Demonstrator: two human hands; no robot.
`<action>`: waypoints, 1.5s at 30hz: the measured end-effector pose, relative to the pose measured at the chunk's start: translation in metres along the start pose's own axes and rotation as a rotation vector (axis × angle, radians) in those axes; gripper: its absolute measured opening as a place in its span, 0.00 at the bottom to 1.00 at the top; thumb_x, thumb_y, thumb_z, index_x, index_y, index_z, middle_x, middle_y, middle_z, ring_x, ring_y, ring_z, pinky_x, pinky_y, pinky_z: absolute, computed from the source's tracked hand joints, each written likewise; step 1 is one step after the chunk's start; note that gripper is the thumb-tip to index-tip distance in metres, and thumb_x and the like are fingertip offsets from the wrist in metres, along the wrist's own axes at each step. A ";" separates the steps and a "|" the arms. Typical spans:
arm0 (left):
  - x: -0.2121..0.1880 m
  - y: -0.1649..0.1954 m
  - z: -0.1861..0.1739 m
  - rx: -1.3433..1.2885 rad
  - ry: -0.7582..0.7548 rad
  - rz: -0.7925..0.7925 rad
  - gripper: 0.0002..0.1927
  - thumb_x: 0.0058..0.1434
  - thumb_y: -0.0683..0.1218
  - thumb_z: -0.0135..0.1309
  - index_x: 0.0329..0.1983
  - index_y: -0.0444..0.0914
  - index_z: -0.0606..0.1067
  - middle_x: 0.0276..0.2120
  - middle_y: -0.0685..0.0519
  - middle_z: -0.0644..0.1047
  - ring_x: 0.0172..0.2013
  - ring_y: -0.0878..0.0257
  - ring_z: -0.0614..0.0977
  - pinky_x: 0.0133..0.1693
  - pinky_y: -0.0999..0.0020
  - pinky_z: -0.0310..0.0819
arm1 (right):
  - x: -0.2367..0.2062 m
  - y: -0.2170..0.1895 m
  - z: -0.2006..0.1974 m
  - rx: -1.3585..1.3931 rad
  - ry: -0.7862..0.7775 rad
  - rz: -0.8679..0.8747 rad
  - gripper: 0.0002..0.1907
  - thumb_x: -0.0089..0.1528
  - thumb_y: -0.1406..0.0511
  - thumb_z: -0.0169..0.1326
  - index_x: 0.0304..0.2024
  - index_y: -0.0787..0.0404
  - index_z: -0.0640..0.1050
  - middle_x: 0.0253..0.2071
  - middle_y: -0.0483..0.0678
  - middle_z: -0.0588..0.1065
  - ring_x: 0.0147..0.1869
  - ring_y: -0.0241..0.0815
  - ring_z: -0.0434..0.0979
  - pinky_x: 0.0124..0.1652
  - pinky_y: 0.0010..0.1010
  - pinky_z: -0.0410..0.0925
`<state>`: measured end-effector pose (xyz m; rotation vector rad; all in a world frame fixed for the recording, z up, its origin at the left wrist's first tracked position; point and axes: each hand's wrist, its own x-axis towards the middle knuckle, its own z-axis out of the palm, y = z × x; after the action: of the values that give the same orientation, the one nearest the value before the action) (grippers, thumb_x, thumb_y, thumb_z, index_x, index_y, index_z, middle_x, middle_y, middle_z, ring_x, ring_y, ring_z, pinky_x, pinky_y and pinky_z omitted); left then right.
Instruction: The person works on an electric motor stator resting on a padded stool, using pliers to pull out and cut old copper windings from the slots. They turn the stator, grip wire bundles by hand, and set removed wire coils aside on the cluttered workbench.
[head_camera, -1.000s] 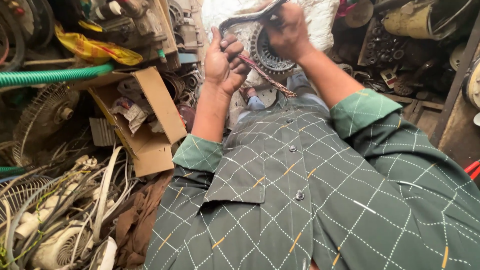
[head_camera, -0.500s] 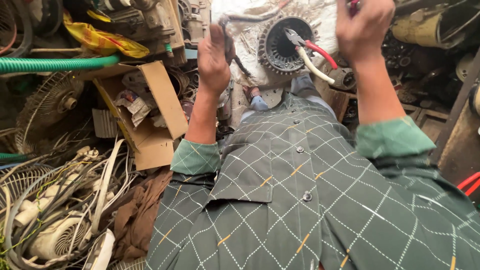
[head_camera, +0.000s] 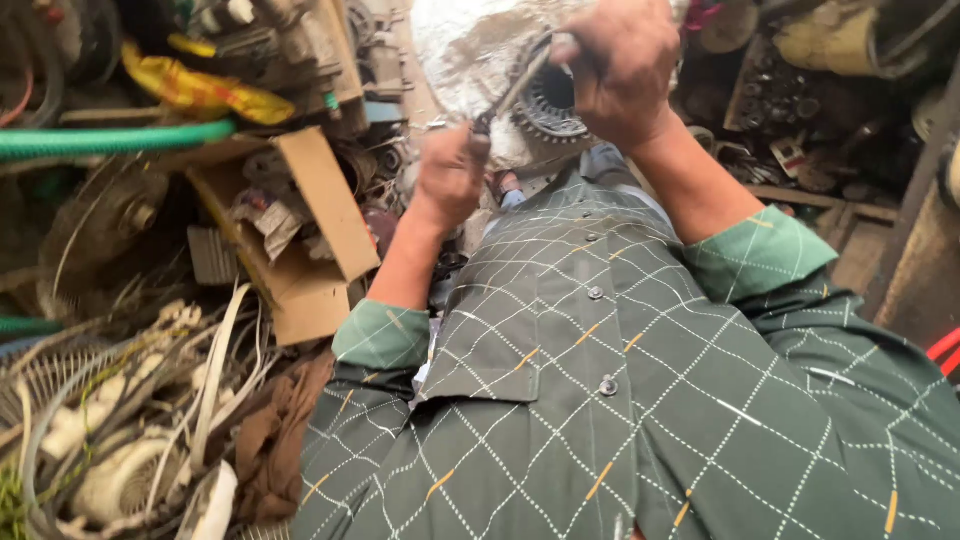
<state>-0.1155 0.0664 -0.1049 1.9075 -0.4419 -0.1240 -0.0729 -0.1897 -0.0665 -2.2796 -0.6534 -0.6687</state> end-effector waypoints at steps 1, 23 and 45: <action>-0.006 -0.001 -0.002 0.064 -0.023 -0.047 0.33 0.78 0.66 0.37 0.30 0.35 0.69 0.22 0.46 0.67 0.24 0.50 0.70 0.30 0.57 0.63 | -0.002 -0.002 0.003 -0.037 0.015 -0.015 0.04 0.69 0.66 0.59 0.44 0.59 0.78 0.37 0.47 0.76 0.42 0.50 0.76 0.50 0.42 0.63; -0.019 0.002 -0.025 -0.785 -0.277 -0.522 0.20 0.75 0.46 0.49 0.66 0.31 0.69 0.43 0.50 0.81 0.44 0.67 0.84 0.46 0.71 0.80 | -0.026 -0.031 0.003 0.077 -0.218 -0.038 0.17 0.66 0.60 0.62 0.54 0.61 0.80 0.57 0.47 0.76 0.59 0.50 0.73 0.59 0.43 0.61; -0.013 0.005 -0.011 -0.580 -0.282 -0.426 0.15 0.77 0.44 0.51 0.63 0.33 0.74 0.43 0.54 0.80 0.39 0.73 0.78 0.42 0.74 0.76 | -0.045 -0.041 0.006 0.370 -0.256 -0.102 0.09 0.60 0.70 0.68 0.41 0.57 0.83 0.43 0.43 0.78 0.49 0.46 0.77 0.50 0.36 0.67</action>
<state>-0.1257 0.0798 -0.0981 1.3829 -0.1494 -0.7287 -0.1297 -0.1708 -0.0798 -2.0084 -0.9359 -0.2723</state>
